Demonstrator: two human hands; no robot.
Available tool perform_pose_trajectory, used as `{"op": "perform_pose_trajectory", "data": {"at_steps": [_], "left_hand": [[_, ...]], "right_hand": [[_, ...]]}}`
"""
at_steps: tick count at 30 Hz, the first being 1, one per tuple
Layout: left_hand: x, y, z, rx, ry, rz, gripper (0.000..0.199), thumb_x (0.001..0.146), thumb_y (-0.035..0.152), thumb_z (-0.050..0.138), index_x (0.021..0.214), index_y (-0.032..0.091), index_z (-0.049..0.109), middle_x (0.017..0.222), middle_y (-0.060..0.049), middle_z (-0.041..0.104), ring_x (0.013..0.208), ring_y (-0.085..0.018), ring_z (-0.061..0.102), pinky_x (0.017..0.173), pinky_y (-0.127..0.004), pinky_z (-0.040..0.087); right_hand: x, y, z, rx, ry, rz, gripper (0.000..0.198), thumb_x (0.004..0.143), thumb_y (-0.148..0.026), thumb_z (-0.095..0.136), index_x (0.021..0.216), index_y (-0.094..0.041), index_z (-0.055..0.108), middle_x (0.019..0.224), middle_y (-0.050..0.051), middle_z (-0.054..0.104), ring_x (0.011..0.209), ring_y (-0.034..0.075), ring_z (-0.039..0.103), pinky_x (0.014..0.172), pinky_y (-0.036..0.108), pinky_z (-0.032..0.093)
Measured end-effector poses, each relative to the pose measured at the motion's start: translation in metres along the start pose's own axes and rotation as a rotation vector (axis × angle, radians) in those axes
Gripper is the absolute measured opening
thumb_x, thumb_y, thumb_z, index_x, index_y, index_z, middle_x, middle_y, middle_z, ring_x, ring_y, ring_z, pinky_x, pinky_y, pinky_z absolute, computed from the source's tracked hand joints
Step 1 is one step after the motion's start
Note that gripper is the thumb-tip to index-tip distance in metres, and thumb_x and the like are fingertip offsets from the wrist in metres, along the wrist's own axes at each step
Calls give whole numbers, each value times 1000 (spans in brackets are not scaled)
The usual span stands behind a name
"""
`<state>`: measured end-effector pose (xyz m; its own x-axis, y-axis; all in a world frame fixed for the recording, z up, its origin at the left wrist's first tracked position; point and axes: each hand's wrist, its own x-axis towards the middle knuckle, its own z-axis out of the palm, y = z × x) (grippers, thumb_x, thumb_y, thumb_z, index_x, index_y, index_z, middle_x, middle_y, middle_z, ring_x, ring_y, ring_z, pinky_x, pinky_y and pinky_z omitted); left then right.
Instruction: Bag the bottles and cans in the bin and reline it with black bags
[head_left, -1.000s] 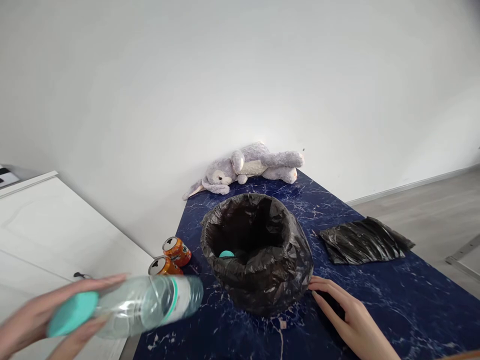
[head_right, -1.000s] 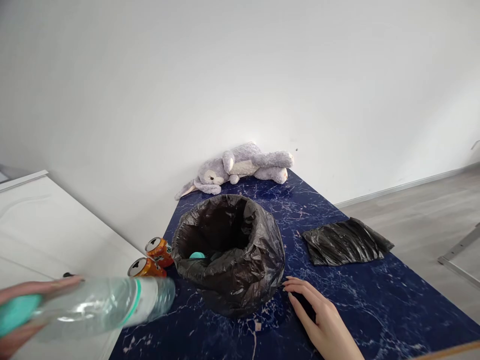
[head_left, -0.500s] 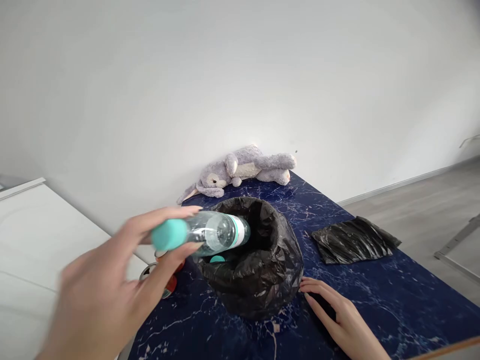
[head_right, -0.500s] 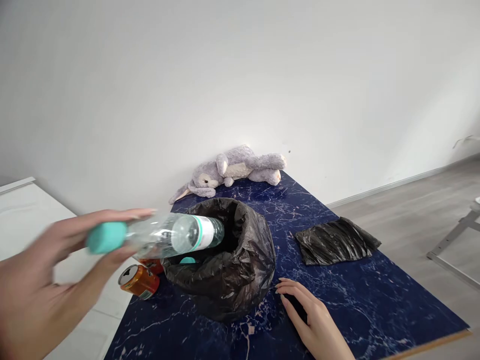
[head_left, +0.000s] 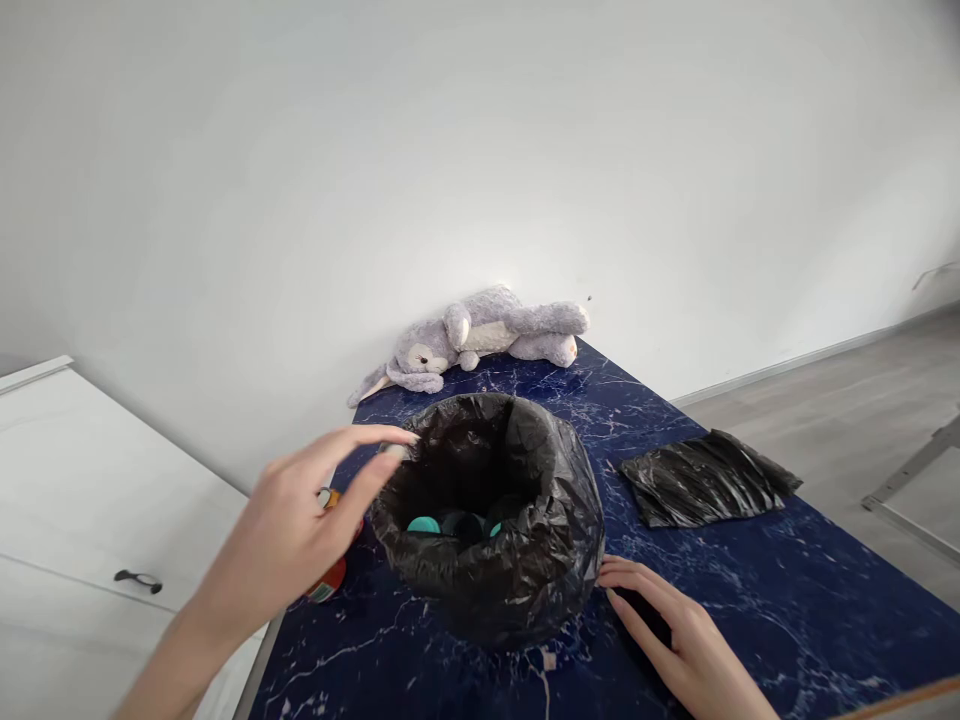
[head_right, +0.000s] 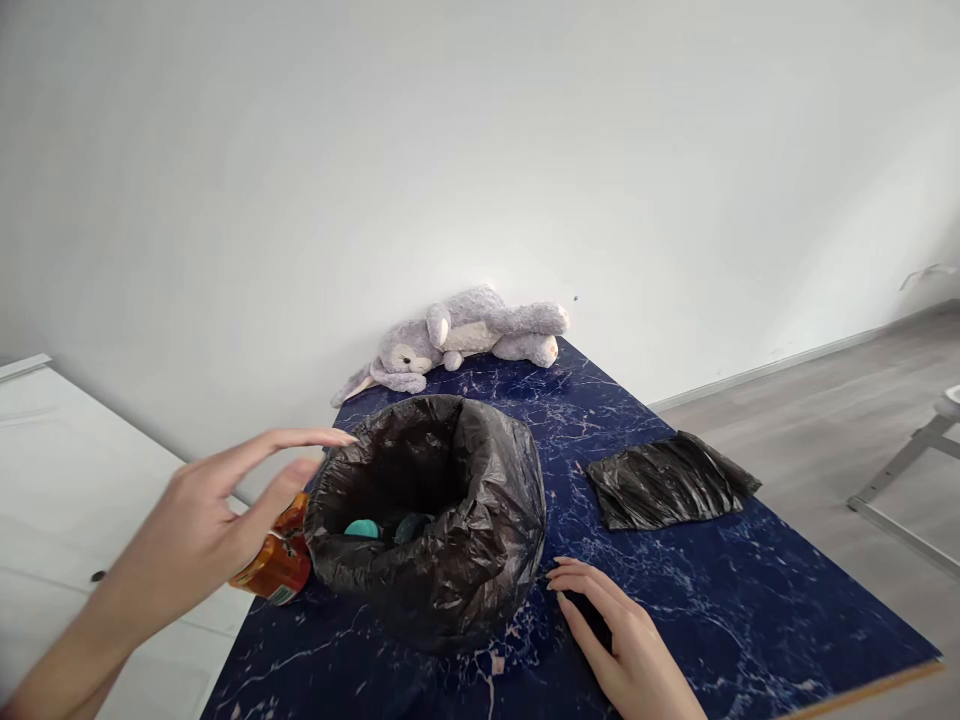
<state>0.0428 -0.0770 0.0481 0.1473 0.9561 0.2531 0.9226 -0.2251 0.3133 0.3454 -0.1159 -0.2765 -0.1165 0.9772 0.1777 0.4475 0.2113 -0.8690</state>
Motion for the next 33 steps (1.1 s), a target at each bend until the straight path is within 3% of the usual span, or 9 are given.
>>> {"op": "perform_pose_trajectory", "data": {"at_steps": [4, 9, 11, 13, 15, 19, 22, 27, 33], "left_hand": [[-8, -35, -13, 181, 196, -179, 48, 103, 71, 51, 125, 34, 73, 101, 5, 82, 36, -8, 32, 50, -28, 41], [-17, -120, -11, 374, 111, -270, 57, 99, 75, 50, 134, 34, 67, 133, -3, 77, 53, -18, 58, 81, -42, 57], [-23, -154, -3, 382, 68, -278, 67, 97, 77, 48, 138, 28, 66, 141, -10, 74, 92, -33, 75, 99, -49, 55], [-31, -182, 8, 373, 28, -336, 83, 94, 82, 46, 147, 20, 60, 147, -19, 69, 133, -45, 64, 111, -55, 50], [-37, -199, 21, 345, -26, -412, 100, 91, 85, 45, 159, 11, 49, 155, -27, 61, 144, -49, 56, 113, -58, 49], [-46, -207, 43, 263, -115, -551, 126, 87, 88, 47, 170, -3, 23, 169, -35, 42, 139, -53, 60, 104, -58, 55], [-49, -208, 56, 240, -181, -637, 135, 83, 90, 47, 171, -6, 11, 162, -36, 51, 132, -50, 67, 99, -53, 57], [-52, -213, 70, 310, -239, -728, 126, 74, 96, 39, 156, 1, 41, 122, -31, 77, 105, -49, 77, 80, -49, 58], [-61, -208, 69, 369, -261, -746, 96, 73, 98, 34, 120, 16, 57, 93, -23, 78, 87, -48, 77, 70, -49, 53]], "right_hand": [[-1, 2, 1, -3, -15, 17, 35, 111, -56, 52, 127, -35, 76, 147, 7, 72, 139, 30, 68, 104, 37, 65], [-2, 7, 1, -23, -13, 10, 38, 111, -58, 51, 129, -34, 75, 147, 8, 71, 140, 31, 67, 109, 40, 63], [-3, 8, 1, -27, -17, 13, 40, 111, -59, 50, 129, -34, 75, 148, 9, 71, 140, 31, 67, 108, 40, 63], [-3, 8, 1, -30, -26, 18, 40, 111, -59, 49, 129, -34, 75, 149, 9, 71, 139, 30, 68, 105, 38, 64], [-4, 8, 1, -35, -21, 14, 40, 111, -59, 50, 129, -34, 76, 148, 9, 71, 138, 30, 68, 104, 37, 65], [-4, 7, 1, -48, -1, 0, 38, 111, -58, 51, 127, -34, 76, 148, 8, 71, 138, 30, 69, 106, 37, 64], [-4, 7, 1, -46, -5, 9, 39, 111, -59, 50, 127, -35, 76, 148, 7, 71, 137, 30, 70, 102, 34, 66], [-3, 8, 1, -53, -10, 12, 39, 111, -60, 50, 128, -35, 76, 147, 7, 72, 136, 29, 71, 98, 33, 67], [-3, 9, 1, -71, 20, -38, 36, 111, -55, 52, 128, -34, 76, 146, 8, 73, 135, 29, 71, 103, 35, 65]]}}
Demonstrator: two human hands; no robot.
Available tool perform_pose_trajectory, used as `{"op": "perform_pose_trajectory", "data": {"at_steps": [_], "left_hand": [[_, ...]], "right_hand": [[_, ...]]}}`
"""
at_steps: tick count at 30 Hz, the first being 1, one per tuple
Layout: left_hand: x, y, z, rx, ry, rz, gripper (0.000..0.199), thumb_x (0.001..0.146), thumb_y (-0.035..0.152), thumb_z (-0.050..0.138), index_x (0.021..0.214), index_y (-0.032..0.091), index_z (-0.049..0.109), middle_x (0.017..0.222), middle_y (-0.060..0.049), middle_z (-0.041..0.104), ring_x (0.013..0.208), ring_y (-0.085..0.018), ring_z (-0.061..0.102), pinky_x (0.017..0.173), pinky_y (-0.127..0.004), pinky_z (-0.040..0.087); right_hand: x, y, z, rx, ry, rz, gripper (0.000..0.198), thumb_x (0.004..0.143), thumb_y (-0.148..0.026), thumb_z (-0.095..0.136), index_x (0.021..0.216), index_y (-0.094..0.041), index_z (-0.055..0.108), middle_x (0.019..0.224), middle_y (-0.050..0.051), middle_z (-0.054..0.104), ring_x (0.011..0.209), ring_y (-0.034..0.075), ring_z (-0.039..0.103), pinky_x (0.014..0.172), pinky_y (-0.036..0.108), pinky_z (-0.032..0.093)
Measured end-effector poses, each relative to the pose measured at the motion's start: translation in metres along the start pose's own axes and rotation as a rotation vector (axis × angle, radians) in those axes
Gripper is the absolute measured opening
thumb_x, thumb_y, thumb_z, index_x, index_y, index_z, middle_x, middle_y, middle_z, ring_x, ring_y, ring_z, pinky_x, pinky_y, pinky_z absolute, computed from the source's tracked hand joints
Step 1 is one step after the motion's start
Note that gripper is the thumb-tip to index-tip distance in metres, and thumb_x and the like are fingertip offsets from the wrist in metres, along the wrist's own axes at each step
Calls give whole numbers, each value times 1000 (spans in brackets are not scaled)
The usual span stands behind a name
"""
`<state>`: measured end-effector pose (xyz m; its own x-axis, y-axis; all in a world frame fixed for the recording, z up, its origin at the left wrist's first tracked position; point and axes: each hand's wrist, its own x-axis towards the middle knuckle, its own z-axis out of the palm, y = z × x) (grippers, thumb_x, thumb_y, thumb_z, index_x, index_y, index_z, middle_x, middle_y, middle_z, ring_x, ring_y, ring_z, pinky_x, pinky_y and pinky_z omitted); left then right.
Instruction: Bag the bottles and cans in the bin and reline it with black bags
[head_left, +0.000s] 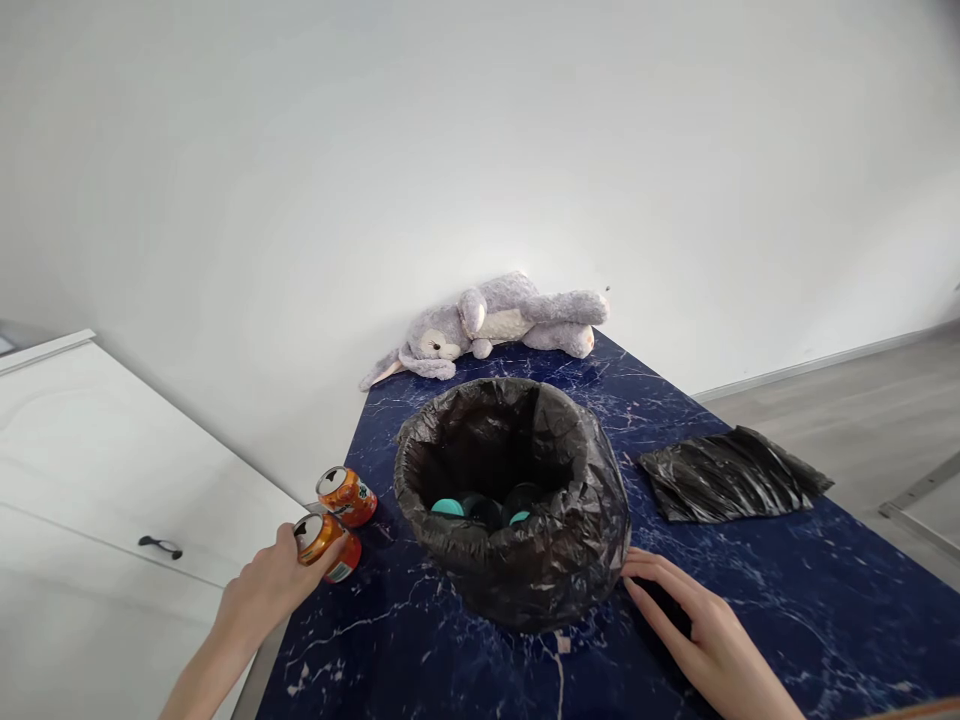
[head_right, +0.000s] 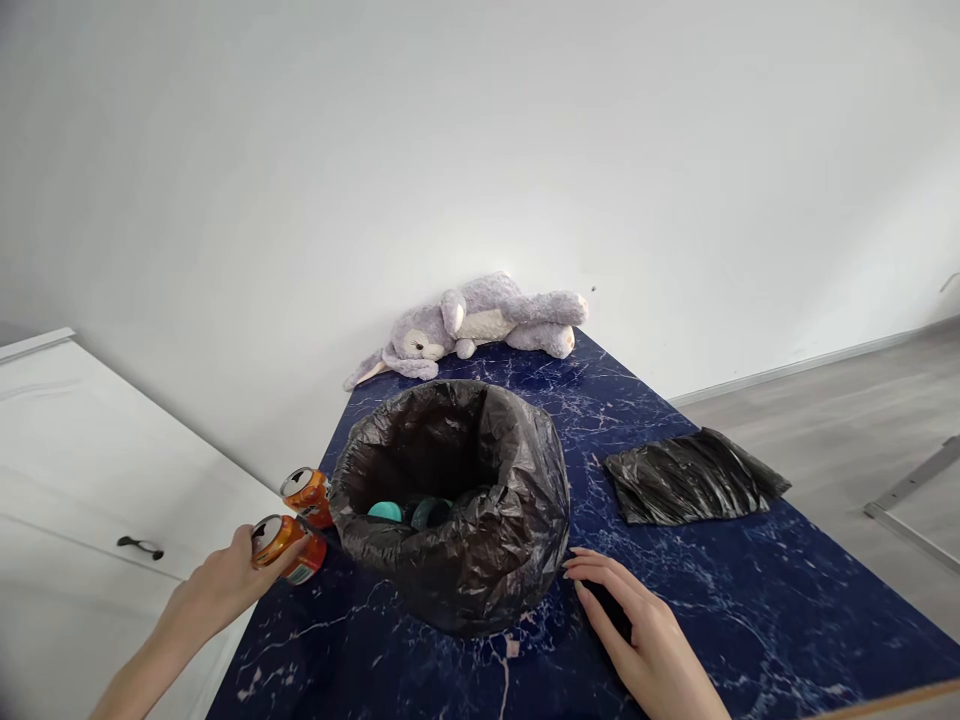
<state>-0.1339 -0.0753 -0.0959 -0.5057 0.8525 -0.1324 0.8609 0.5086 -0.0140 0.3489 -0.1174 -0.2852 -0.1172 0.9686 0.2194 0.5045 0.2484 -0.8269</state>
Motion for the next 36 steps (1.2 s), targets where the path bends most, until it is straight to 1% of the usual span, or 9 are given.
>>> {"op": "perform_pose_trajectory", "data": {"at_steps": [8, 11, 15, 18, 22, 25, 29, 33, 36], "left_hand": [[-15, -11, 7, -48, -78, 61, 85, 75, 97, 46, 113, 22, 57, 84, -15, 80, 81, -44, 79, 65, -44, 52], [-30, -6, -3, -96, -31, 103, 81, 76, 93, 55, 116, 24, 61, 84, -12, 80, 78, -42, 80, 61, -41, 53], [-58, 6, -38, -164, 233, 199, 68, 84, 86, 61, 124, 31, 60, 87, -4, 80, 76, -34, 79, 65, -38, 58], [-77, 14, -66, -279, 493, 219, 69, 77, 86, 70, 124, 36, 62, 98, 0, 82, 70, -29, 77, 61, -38, 61], [-96, 39, -86, -623, 693, 329, 72, 76, 74, 82, 136, 39, 61, 135, -2, 76, 100, -30, 81, 66, -35, 68], [-104, 73, -90, -831, 676, 491, 74, 79, 66, 84, 141, 37, 57, 149, -5, 68, 113, -30, 79, 79, -37, 73], [-101, 109, -88, -705, 627, 599, 75, 85, 66, 81, 147, 35, 54, 144, -8, 71, 129, -37, 73, 85, -44, 73], [-92, 112, -83, -580, 474, 715, 83, 93, 65, 74, 160, 36, 33, 150, -11, 69, 136, -38, 69, 102, -56, 66], [-87, 99, -79, -572, 480, 717, 80, 97, 64, 71, 161, 38, 31, 155, -10, 65, 141, -36, 65, 116, -62, 56]], "right_hand": [[0, 2, 2, 8, 9, -9, 33, 111, -53, 53, 128, -34, 75, 146, 7, 73, 135, 28, 71, 105, 35, 65], [0, 3, 1, 15, -9, -3, 34, 112, -53, 52, 128, -35, 75, 146, 6, 73, 136, 28, 70, 105, 35, 64], [-1, 2, 0, 19, -27, 22, 35, 112, -56, 51, 129, -36, 75, 147, 5, 72, 138, 28, 69, 106, 36, 64], [-1, 3, 1, 31, -33, 41, 36, 111, -57, 51, 129, -36, 75, 148, 5, 71, 138, 28, 69, 106, 36, 64], [-1, 5, 2, 70, -56, 70, 37, 110, -59, 52, 130, -37, 75, 149, 5, 71, 137, 29, 70, 92, 31, 68], [-1, 5, 1, 61, -32, 50, 37, 110, -58, 53, 129, -37, 75, 147, 6, 72, 135, 29, 71, 96, 33, 68], [0, 0, 0, 24, 18, -17, 33, 111, -53, 54, 126, -35, 76, 142, 6, 75, 134, 28, 72, 103, 35, 65], [1, -1, 1, 10, 31, -40, 31, 112, -51, 53, 126, -35, 76, 142, 5, 75, 134, 27, 72, 105, 34, 64], [0, 0, 2, 17, 33, -46, 31, 112, -50, 54, 127, -34, 76, 143, 5, 75, 134, 27, 72, 106, 35, 64]]}}
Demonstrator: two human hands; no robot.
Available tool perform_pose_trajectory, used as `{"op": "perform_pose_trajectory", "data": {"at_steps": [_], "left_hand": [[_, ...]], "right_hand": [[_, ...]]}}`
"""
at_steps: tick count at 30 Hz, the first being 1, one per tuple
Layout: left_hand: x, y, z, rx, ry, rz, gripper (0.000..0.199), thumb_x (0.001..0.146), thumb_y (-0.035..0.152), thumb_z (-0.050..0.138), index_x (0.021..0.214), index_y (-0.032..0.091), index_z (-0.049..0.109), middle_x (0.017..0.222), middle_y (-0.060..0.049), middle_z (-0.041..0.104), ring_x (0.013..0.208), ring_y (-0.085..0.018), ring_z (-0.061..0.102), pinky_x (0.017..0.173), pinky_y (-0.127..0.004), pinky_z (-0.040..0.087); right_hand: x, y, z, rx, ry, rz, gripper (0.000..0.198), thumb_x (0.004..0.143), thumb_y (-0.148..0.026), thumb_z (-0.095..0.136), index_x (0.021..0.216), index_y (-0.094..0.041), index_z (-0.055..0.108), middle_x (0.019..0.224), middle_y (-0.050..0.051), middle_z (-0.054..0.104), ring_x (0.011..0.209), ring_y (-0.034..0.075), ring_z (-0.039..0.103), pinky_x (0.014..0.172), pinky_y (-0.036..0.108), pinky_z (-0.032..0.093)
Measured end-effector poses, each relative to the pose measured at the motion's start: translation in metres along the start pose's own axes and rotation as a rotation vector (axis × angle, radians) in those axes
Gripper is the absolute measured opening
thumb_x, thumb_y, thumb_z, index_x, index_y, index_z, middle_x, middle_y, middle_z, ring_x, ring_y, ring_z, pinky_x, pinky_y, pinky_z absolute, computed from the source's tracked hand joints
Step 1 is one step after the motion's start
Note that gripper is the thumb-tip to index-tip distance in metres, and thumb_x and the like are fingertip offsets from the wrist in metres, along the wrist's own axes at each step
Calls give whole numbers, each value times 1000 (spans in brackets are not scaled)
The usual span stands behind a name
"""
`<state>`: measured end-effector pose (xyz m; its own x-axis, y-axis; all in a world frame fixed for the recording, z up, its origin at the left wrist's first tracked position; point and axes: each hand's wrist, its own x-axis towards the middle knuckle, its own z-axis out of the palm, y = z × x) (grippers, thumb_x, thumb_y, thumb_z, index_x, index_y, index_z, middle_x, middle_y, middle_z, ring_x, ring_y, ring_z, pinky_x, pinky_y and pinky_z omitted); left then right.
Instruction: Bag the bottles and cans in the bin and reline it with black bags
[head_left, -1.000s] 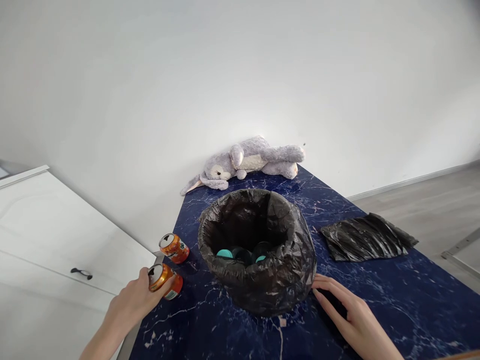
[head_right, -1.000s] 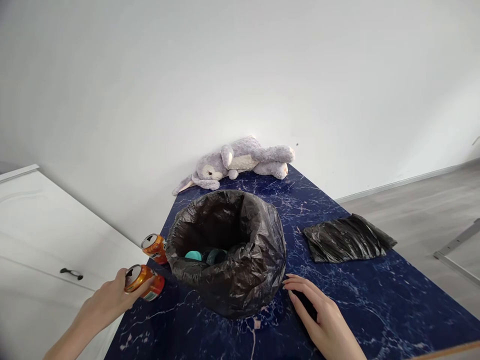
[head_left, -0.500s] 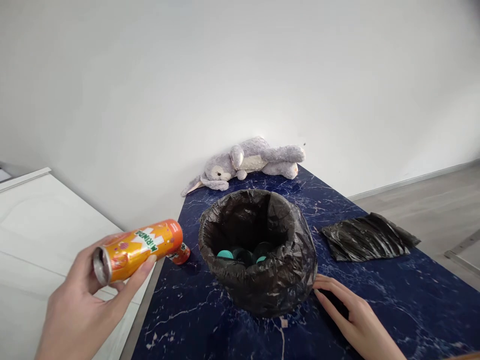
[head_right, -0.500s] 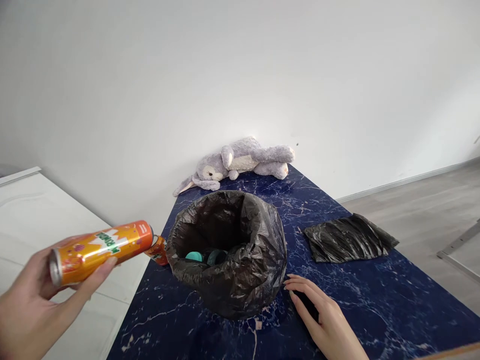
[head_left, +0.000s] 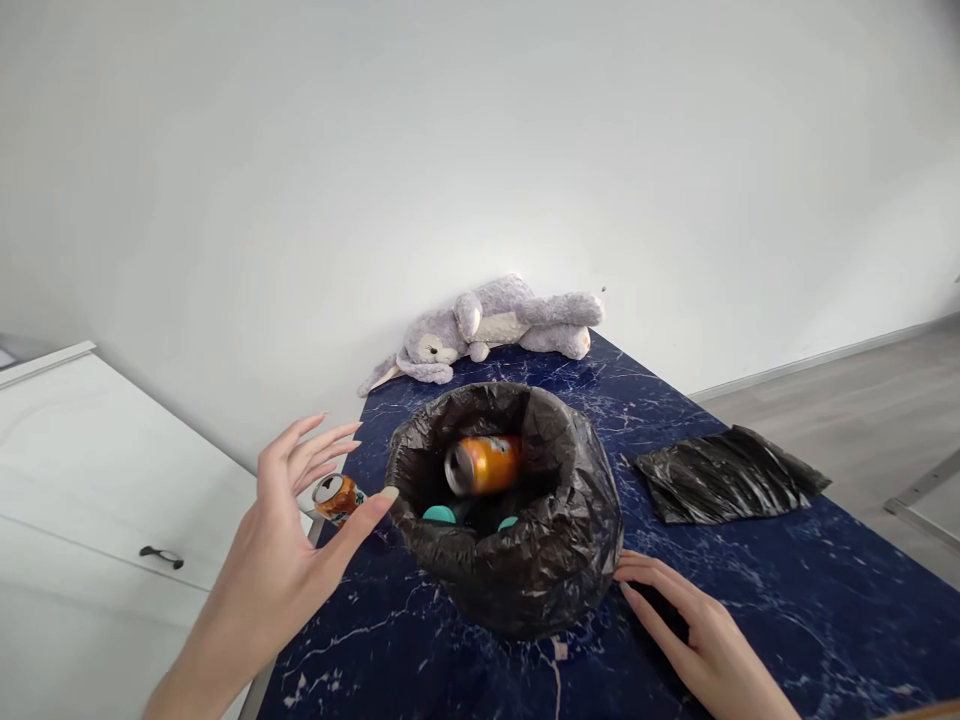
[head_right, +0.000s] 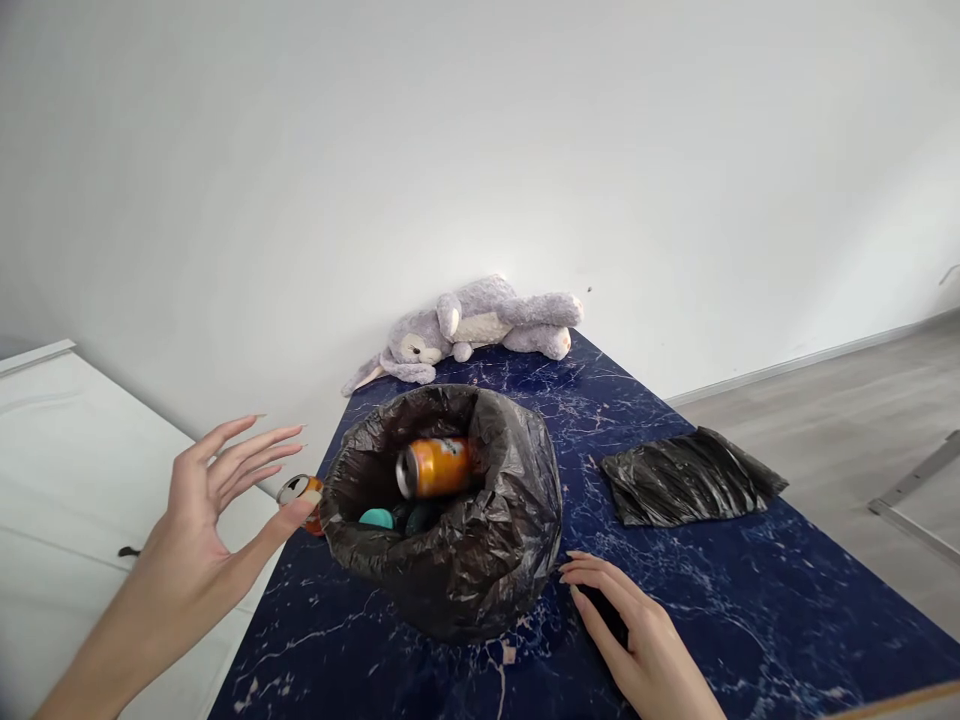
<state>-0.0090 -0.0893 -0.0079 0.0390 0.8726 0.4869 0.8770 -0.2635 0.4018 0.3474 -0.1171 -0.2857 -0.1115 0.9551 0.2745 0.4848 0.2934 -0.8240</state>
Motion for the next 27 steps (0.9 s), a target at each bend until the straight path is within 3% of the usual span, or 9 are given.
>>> {"op": "perform_pose_trajectory", "data": {"at_steps": [6, 13, 16, 22, 27], "left_hand": [[-12, -29, -7, 69, 27, -18, 73, 95, 71, 66, 153, 36, 40, 152, -10, 67, 136, -36, 69, 114, -58, 57], [-18, -71, -13, 148, 53, -145, 71, 92, 72, 68, 149, 36, 45, 150, -7, 68, 133, -36, 69, 115, -58, 55], [-13, -98, -12, 212, 36, -248, 70, 92, 75, 66, 147, 35, 48, 149, -7, 70, 136, -38, 67, 117, -60, 52], [0, -160, 5, 257, -81, -364, 87, 83, 83, 61, 144, 22, 47, 151, -18, 67, 139, -41, 64, 111, -56, 54], [7, -185, 24, 266, -153, -438, 100, 75, 84, 65, 145, 15, 45, 145, -28, 68, 136, -45, 66, 100, -53, 58]], "right_hand": [[0, -1, -4, -2, -29, 24, 33, 111, -52, 54, 125, -33, 77, 141, 7, 76, 133, 30, 72, 101, 35, 67], [-1, -1, -4, -15, -41, 46, 34, 111, -54, 54, 127, -34, 76, 144, 7, 74, 136, 30, 70, 103, 36, 66], [-1, 0, -3, -4, -61, 78, 35, 111, -56, 53, 128, -36, 76, 146, 5, 73, 136, 30, 70, 98, 34, 68], [0, -2, -2, -5, -40, 34, 35, 112, -53, 52, 127, -33, 76, 145, 8, 73, 136, 29, 70, 103, 36, 65], [0, -2, -1, -12, -23, 23, 34, 112, -52, 53, 127, -32, 76, 147, 9, 72, 137, 30, 70, 107, 38, 64]]}}
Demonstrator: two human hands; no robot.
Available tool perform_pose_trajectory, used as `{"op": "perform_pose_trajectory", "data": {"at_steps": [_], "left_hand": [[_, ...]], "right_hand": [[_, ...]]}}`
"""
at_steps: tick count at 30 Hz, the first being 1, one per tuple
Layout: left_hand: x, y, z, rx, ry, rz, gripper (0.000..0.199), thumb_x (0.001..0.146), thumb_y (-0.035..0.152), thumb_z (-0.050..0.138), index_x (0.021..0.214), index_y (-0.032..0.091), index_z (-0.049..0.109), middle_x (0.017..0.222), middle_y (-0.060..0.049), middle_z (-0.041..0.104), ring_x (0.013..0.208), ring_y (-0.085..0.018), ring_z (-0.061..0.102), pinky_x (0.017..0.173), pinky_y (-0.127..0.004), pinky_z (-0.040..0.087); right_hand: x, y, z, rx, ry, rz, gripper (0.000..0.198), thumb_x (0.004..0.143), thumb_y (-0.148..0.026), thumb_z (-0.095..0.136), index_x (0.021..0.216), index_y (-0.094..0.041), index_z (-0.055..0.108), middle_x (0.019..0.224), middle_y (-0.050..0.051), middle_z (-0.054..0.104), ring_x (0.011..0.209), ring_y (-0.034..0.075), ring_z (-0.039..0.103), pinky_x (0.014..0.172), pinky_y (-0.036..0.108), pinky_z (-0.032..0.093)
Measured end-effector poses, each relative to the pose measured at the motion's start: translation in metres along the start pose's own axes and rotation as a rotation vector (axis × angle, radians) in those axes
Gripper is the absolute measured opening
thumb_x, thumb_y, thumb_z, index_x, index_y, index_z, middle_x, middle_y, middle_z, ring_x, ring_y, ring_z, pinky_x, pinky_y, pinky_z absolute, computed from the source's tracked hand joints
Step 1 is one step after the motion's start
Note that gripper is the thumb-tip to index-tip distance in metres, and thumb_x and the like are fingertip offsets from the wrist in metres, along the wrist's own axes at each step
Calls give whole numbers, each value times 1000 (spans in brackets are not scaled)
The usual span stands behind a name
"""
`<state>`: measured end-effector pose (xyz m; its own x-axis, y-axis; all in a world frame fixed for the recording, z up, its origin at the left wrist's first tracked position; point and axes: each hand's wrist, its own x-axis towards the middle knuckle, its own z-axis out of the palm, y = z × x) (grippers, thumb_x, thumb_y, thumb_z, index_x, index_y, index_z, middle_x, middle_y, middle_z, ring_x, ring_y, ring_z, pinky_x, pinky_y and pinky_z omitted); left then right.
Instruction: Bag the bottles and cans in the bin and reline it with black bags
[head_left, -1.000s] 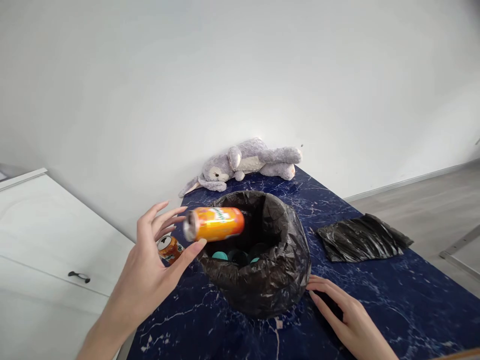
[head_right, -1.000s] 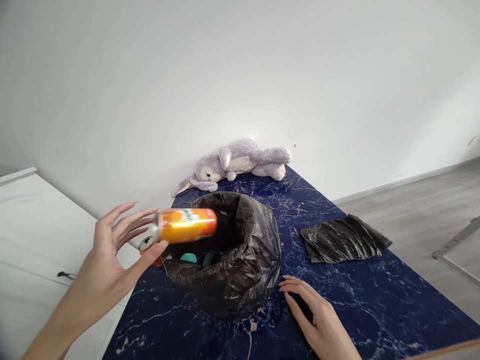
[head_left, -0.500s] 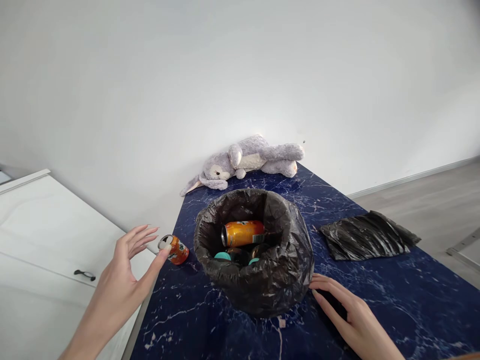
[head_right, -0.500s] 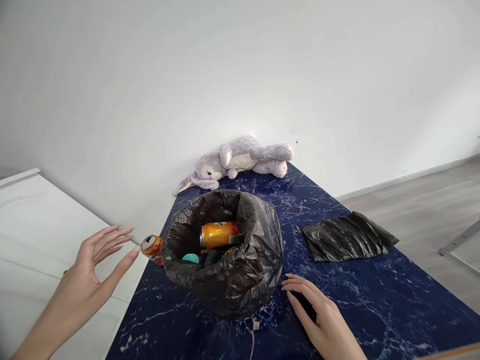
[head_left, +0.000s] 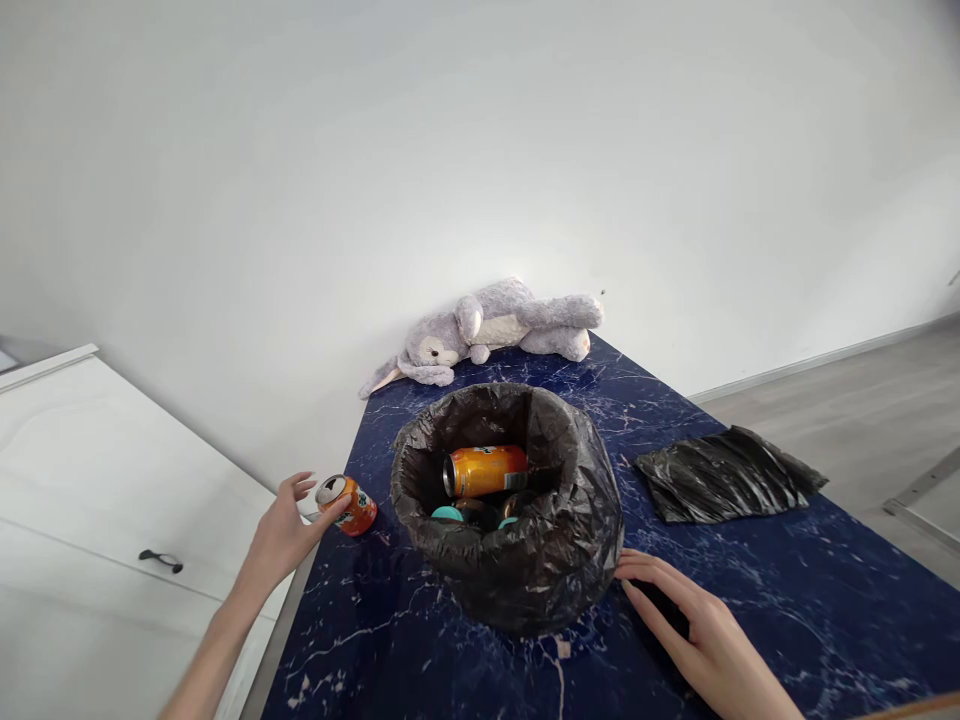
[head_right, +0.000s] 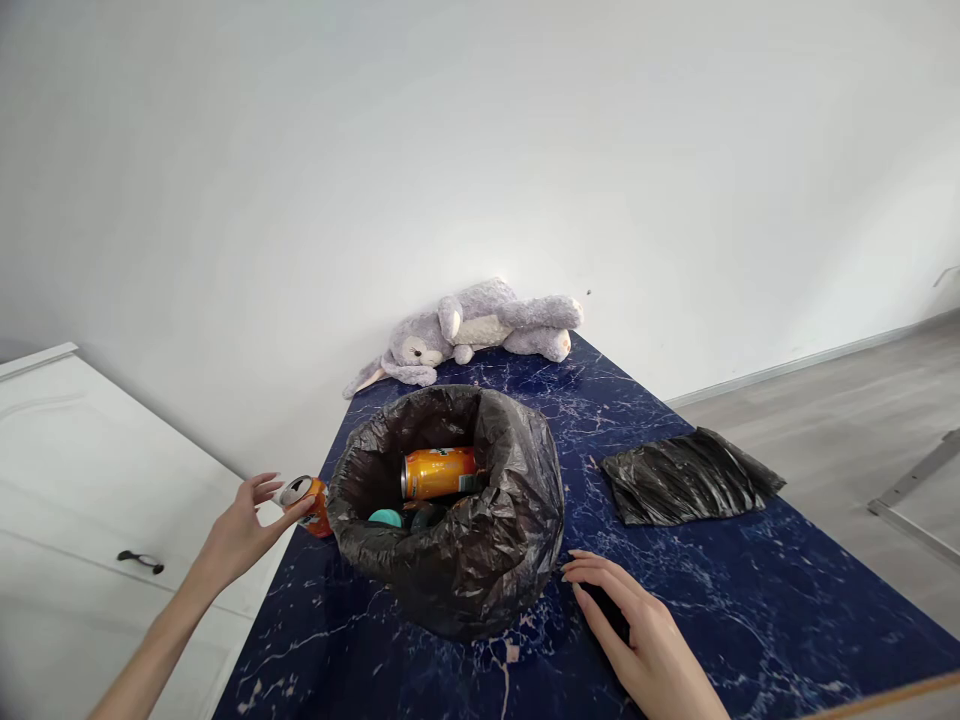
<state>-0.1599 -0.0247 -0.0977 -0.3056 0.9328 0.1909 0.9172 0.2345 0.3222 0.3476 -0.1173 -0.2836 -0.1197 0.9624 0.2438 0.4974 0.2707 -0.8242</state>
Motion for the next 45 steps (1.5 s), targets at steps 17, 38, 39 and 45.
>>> {"op": "perform_pose_trajectory", "data": {"at_steps": [17, 38, 39, 45], "left_hand": [[0, 0, 6, 16, 18, -13, 95, 80, 84, 60, 146, 17, 45, 135, -21, 77, 111, -41, 77, 85, -45, 57], [-9, 33, -20, 37, 172, 88, 88, 87, 83, 61, 150, 24, 45, 139, -14, 76, 129, -41, 69, 93, -46, 54], [-11, 39, -23, 44, 197, 111, 87, 87, 83, 60, 149, 24, 46, 142, -14, 75, 128, -41, 70, 94, -46, 55], [-27, 84, -45, 63, 280, 125, 75, 87, 83, 63, 137, 27, 57, 162, -10, 60, 132, -44, 68, 103, -51, 56]], "right_hand": [[1, -2, -1, 20, -8, 35, 36, 110, -56, 54, 127, -33, 77, 144, 8, 74, 135, 31, 71, 101, 37, 67], [1, -1, -1, 29, -27, 60, 34, 111, -55, 53, 128, -36, 76, 146, 5, 73, 138, 30, 69, 104, 36, 65], [1, -1, -2, 30, -25, 60, 34, 111, -56, 54, 128, -36, 76, 146, 5, 73, 138, 30, 69, 103, 35, 66], [1, -3, -3, 62, -38, 71, 35, 111, -56, 52, 128, -37, 76, 146, 5, 73, 138, 30, 69, 101, 34, 66]]}}
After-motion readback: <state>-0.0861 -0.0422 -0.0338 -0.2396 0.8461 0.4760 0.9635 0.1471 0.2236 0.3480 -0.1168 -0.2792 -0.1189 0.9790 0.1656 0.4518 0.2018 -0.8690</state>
